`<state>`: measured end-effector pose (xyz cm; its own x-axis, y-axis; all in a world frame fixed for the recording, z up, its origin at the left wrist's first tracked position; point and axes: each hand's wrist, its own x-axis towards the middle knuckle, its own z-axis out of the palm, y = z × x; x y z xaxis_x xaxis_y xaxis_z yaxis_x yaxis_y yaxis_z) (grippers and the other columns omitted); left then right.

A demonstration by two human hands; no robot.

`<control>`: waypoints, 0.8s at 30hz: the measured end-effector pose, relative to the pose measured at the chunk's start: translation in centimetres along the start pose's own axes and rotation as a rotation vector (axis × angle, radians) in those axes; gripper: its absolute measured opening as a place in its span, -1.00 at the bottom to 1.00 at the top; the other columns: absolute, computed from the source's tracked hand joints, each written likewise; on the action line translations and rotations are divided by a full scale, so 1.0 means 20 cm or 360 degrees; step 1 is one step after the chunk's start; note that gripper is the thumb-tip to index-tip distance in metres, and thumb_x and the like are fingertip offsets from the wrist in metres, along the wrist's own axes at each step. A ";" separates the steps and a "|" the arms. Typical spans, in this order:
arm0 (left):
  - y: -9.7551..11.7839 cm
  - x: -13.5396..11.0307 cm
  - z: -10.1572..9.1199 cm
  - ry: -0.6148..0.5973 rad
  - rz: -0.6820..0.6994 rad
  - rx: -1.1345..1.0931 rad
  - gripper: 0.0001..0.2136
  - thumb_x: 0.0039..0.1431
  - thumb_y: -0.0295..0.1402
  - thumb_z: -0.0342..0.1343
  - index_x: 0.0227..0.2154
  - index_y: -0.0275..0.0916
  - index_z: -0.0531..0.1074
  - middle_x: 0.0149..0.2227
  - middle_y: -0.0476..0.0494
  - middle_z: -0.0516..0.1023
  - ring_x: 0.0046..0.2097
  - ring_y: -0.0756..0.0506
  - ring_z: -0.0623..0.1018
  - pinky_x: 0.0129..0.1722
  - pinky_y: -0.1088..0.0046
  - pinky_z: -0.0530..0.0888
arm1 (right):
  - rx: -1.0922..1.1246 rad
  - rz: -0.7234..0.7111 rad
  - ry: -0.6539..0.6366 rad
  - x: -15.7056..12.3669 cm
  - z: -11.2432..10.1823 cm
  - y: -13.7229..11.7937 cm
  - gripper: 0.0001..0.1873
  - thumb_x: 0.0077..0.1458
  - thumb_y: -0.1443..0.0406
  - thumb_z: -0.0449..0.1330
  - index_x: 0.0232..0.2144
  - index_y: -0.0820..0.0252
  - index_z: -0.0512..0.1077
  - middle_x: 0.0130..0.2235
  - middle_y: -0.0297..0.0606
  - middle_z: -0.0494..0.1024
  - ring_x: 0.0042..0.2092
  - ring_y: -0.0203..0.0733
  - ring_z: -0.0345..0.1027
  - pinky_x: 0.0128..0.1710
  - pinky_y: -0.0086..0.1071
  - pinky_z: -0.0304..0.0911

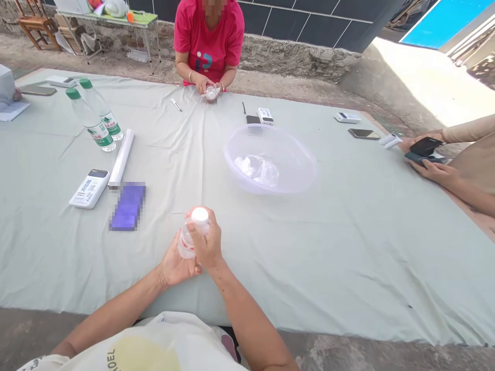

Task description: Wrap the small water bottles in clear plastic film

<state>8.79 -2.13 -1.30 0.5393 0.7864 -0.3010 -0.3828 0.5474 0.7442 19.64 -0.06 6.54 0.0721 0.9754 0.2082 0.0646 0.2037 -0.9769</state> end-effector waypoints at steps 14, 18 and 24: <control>-0.10 0.02 -0.07 -0.0428 -0.0412 -0.0447 -0.66 0.23 -0.20 0.20 0.00 -0.26 0.44 -0.12 -0.29 0.58 -0.15 -0.14 0.61 -0.23 0.33 0.46 | -0.0237 -0.0214 0.0246 1.13 0.12 0.25 -0.56 0.13 -0.12 0.10 -0.23 0.08 0.23 -0.33 -0.37 0.38 -0.25 -0.26 0.35 -0.18 -0.34 0.33; -0.11 0.03 -0.07 -0.0441 -0.0404 -0.0483 -0.69 0.26 -0.24 0.18 0.00 -0.27 0.44 -0.12 -0.31 0.59 -0.16 -0.14 0.62 -0.24 0.35 0.46 | -0.0373 -0.0207 0.0293 1.35 0.20 0.32 -0.60 0.17 -0.08 0.07 -0.21 0.09 0.22 -0.27 -0.33 0.39 -0.20 -0.23 0.32 -0.08 -0.29 0.28; -0.11 0.04 -0.07 -0.0424 -0.0426 -0.0474 -0.68 0.24 -0.23 0.20 -0.02 -0.28 0.45 -0.14 -0.30 0.59 -0.17 -0.14 0.62 -0.25 0.36 0.48 | -0.0651 -0.0165 0.0134 1.41 0.27 0.37 -0.61 0.17 -0.02 0.14 -0.14 0.11 0.26 -0.17 -0.24 0.42 -0.12 -0.14 0.30 -0.01 -0.17 0.27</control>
<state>8.93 -2.39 -4.08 0.8068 0.5273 -0.2666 -0.3813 0.8094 0.4467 16.84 29.35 4.82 0.1241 0.9379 0.3239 0.4636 0.2338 -0.8546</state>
